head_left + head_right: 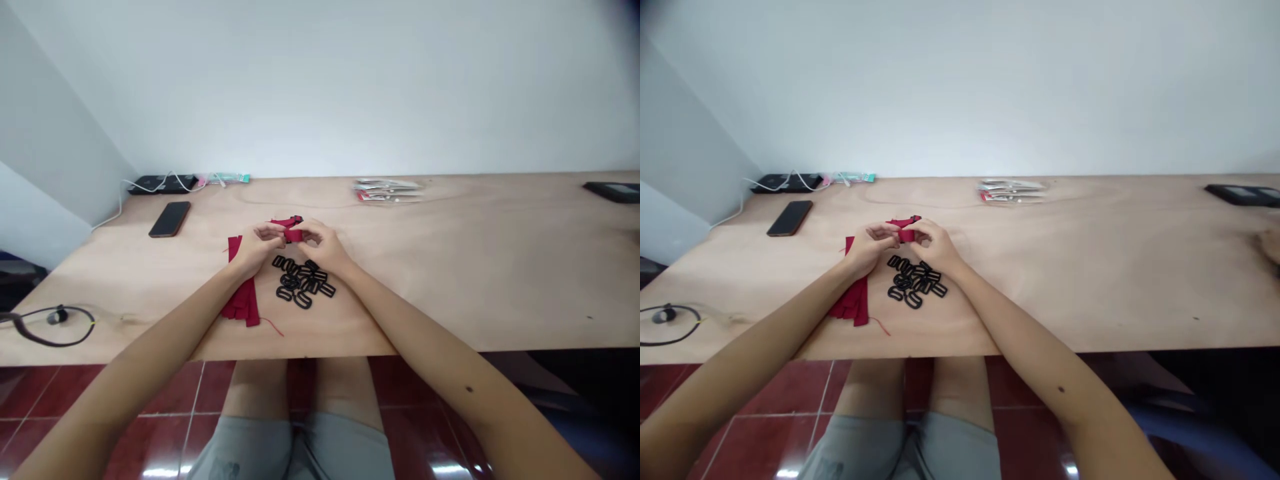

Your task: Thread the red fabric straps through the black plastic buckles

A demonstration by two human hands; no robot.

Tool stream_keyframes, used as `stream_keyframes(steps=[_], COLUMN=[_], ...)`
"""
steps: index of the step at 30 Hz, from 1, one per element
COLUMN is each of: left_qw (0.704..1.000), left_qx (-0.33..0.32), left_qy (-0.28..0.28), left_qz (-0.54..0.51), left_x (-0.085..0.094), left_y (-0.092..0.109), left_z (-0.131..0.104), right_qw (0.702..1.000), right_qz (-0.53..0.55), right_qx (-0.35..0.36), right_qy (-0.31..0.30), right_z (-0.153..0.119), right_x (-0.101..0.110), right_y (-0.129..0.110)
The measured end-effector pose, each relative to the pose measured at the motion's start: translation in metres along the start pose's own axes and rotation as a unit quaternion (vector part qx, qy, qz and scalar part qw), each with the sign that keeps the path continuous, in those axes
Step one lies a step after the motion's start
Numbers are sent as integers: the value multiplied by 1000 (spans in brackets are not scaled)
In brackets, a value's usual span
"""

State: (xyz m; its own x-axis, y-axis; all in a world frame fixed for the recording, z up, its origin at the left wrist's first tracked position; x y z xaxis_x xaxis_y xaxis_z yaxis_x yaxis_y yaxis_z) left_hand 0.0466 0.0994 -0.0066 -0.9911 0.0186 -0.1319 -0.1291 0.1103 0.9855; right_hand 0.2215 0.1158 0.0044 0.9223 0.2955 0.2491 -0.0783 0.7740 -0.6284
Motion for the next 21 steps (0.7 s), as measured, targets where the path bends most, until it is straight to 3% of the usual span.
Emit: stream_keyframes(steps=[7, 13, 21], left_qw=[1000, 998, 997], left_qx=[-21, -47, -62], left_qy=[-15, -43, -37], left_qz=[-18, 21, 33], left_x=[0, -5, -5], left_y=[3, 6, 10], left_z=[1, 0, -4], right_qw=[991, 976, 981], right_qz=[56, 142, 158], right_qx=[-96, -118, -114], right_qy=[71, 116, 23], right_z=[0, -1, -1], right_x=[7, 7, -5], right_y=[10, 17, 3])
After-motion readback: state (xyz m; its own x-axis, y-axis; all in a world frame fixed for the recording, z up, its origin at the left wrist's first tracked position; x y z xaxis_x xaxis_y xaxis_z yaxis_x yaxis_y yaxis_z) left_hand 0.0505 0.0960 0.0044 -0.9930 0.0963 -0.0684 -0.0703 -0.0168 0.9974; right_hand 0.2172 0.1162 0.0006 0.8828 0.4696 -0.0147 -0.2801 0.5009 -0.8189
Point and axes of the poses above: each hand's wrist, its own z-axis towards the middle knuckle, its own x-axis out of the back of the hand, y = z × x, the point moved 6 cm from there along z, towards the middle knuckle, and after that the axes turned 15 degrees about x, right-handed, at the moved point
